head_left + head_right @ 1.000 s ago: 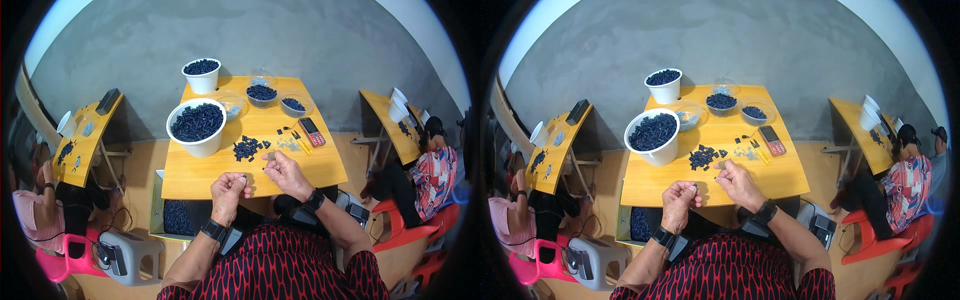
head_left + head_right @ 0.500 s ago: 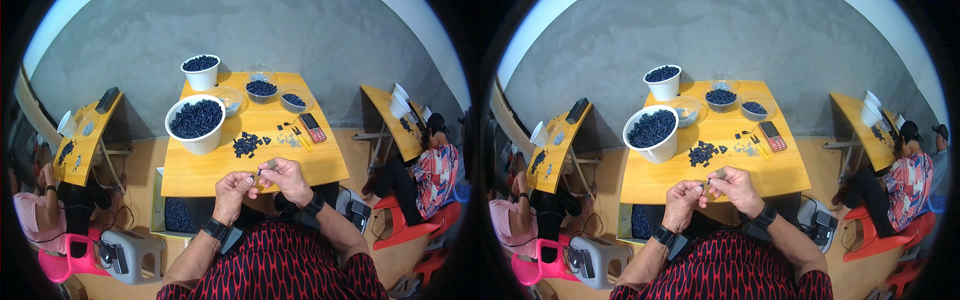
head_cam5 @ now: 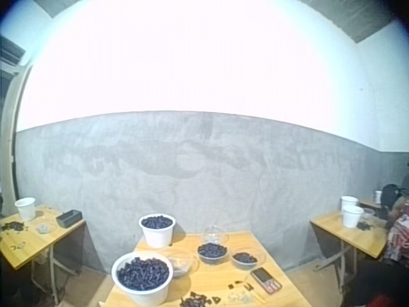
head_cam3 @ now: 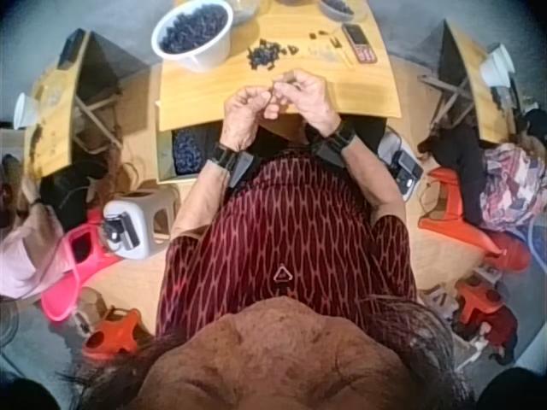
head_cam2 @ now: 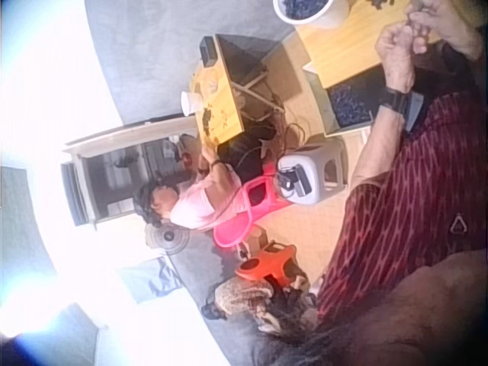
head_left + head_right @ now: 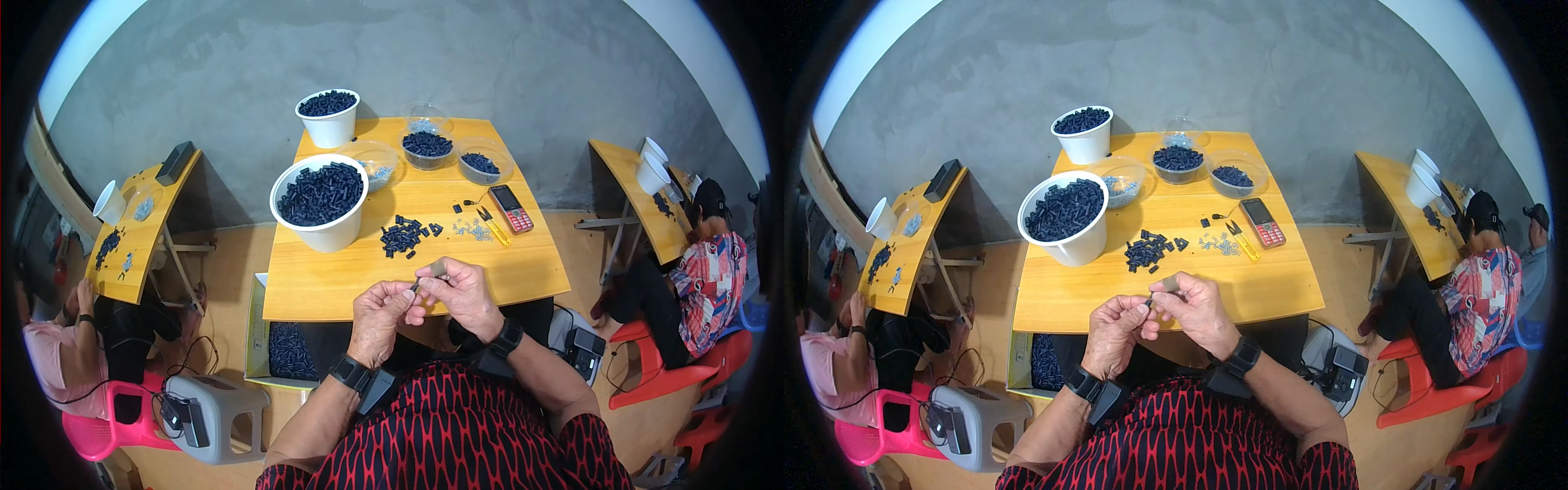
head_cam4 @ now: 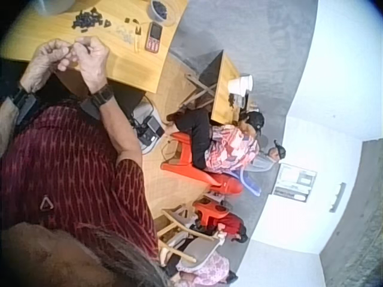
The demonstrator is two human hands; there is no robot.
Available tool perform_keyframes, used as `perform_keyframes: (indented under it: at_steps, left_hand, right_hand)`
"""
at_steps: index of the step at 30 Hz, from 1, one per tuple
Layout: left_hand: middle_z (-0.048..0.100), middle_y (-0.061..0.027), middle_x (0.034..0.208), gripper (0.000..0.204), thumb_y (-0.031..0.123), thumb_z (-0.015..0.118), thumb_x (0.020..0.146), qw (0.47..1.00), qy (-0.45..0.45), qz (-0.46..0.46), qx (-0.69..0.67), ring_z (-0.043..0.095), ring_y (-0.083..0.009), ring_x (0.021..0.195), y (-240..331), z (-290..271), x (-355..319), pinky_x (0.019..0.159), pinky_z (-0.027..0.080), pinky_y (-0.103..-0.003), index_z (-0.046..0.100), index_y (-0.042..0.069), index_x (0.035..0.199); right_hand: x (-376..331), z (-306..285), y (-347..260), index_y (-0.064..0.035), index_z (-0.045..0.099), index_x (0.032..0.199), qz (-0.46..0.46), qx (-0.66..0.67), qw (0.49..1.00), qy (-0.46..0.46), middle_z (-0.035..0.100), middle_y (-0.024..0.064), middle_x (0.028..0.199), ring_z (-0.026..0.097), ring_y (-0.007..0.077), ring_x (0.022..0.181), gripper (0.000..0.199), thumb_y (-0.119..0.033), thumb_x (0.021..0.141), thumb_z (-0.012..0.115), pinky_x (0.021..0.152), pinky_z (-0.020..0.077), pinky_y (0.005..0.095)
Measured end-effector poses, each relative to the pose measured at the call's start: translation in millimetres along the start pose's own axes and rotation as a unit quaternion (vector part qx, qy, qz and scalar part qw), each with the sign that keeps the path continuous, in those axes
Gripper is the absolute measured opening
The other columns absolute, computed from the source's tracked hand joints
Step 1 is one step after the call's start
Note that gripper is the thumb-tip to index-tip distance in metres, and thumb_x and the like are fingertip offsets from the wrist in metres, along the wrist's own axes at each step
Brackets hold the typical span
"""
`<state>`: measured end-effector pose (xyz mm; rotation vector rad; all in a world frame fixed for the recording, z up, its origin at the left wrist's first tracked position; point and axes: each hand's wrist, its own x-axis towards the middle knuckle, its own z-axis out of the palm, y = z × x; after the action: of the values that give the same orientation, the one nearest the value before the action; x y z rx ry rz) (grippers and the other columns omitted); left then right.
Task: The person assembles components by hand by picking up a black plastic piece and a metal pin, inserting the pin into the plastic, and placing the completed unit into a box. This process is repeated multiple times with additional pieces.
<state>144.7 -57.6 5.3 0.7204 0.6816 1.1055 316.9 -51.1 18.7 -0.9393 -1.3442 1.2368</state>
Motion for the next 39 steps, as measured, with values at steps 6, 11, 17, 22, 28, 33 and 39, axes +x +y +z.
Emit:
perform_keyframes:
  at_steps: [6, 11, 17, 22, 28, 33, 39]
  left_hand:
    - [0.069, -0.014, 0.088, 0.012, 0.008, 0.063, 0.092, 1.0, 0.006, 0.0, 0.005, 0.068, -0.0172, 0.069, -1, 2, 0, 0.063, 0.058, -0.028, 0.06, -0.002, 0.099]
    - [0.069, -0.0149, 0.089, 0.012, 0.007, 0.062, 0.093, 1.0, 0.01, 0.017, 0.022, 0.068, -0.0172, 0.07, -4, 3, 1, 0.063, 0.058, -0.028, 0.06, -0.003, 0.099]
    - [0.069, -0.0147, 0.089, 0.009, 0.005, 0.06, 0.093, 0.996, 0.012, 0.051, 0.07, 0.067, -0.0151, 0.069, -2, 10, -3, 0.062, 0.057, -0.026, 0.059, -0.003, 0.098]
    - [0.069, -0.0144, 0.088, 0.008, 0.003, 0.06, 0.093, 0.996, 0.021, 0.055, 0.067, 0.066, -0.0144, 0.068, -2, 13, -5, 0.061, 0.057, -0.025, 0.058, -0.003, 0.098]
    - [0.069, -0.0153, 0.087, 0.008, 0.0, 0.059, 0.093, 0.993, 0.016, 0.053, 0.101, 0.066, -0.0149, 0.067, -4, 14, -9, 0.06, 0.056, -0.025, 0.057, -0.005, 0.099]
    - [0.069, -0.0149, 0.085, 0.007, 0.0, 0.058, 0.093, 0.994, -0.009, 0.038, 0.101, 0.066, -0.0151, 0.067, -7, 14, -7, 0.06, 0.056, -0.025, 0.059, -0.005, 0.098]
    - [0.07, -0.0137, 0.086, 0.009, 0.004, 0.06, 0.092, 0.999, -0.011, -0.014, 0.046, 0.067, -0.0164, 0.068, -6, 6, -6, 0.062, 0.057, -0.027, 0.062, -0.004, 0.096]
  right_hand:
    - [-1, 3, 4, 0.0046, 0.063, 0.101, -0.01, -0.016, 1.0, 0.012, 0.067, 0.0066, 0.088, 0.064, 0.0088, 0.075, 0.015, -0.007, 0.093, 0.064, 0.066, 0.0546, 0.0226]
    - [-2, 5, -3, 0.0058, 0.061, 0.097, -0.021, -0.045, 0.999, 0.015, 0.065, 0.0082, 0.09, 0.065, 0.0092, 0.076, 0.012, -0.005, 0.092, 0.063, 0.067, 0.0555, 0.0238]
    - [-3, 5, -9, 0.0056, 0.06, 0.092, -0.05, -0.095, 0.994, 0.008, 0.064, 0.0087, 0.09, 0.065, 0.0096, 0.076, 0.007, -0.001, 0.091, 0.062, 0.066, 0.0543, 0.0234]
    - [-3, 3, -14, 0.0053, 0.06, 0.087, -0.061, -0.112, 0.992, -0.013, 0.063, 0.0068, 0.088, 0.065, 0.0095, 0.075, 0.007, 0.0, 0.09, 0.063, 0.065, 0.0531, 0.0233]
    - [-11, 1, -14, 0.0044, 0.061, 0.086, -0.081, -0.145, 0.985, -0.036, 0.061, 0.0045, 0.084, 0.063, 0.0089, 0.073, 0.004, 0.002, 0.09, 0.062, 0.065, 0.052, 0.0238]
    - [-18, -11, -3, 0.0043, 0.061, 0.087, -0.064, -0.147, 0.986, -0.053, 0.062, 0.0046, 0.085, 0.063, 0.0087, 0.077, 0.003, 0.003, 0.09, 0.061, 0.068, 0.053, 0.0236]
    - [-22, -6, -16, 0.0046, 0.061, 0.095, 0.001, -0.058, 0.998, -0.038, 0.066, 0.0101, 0.094, 0.065, 0.0105, 0.086, 0.011, -0.003, 0.088, 0.066, 0.076, 0.0555, 0.0242]
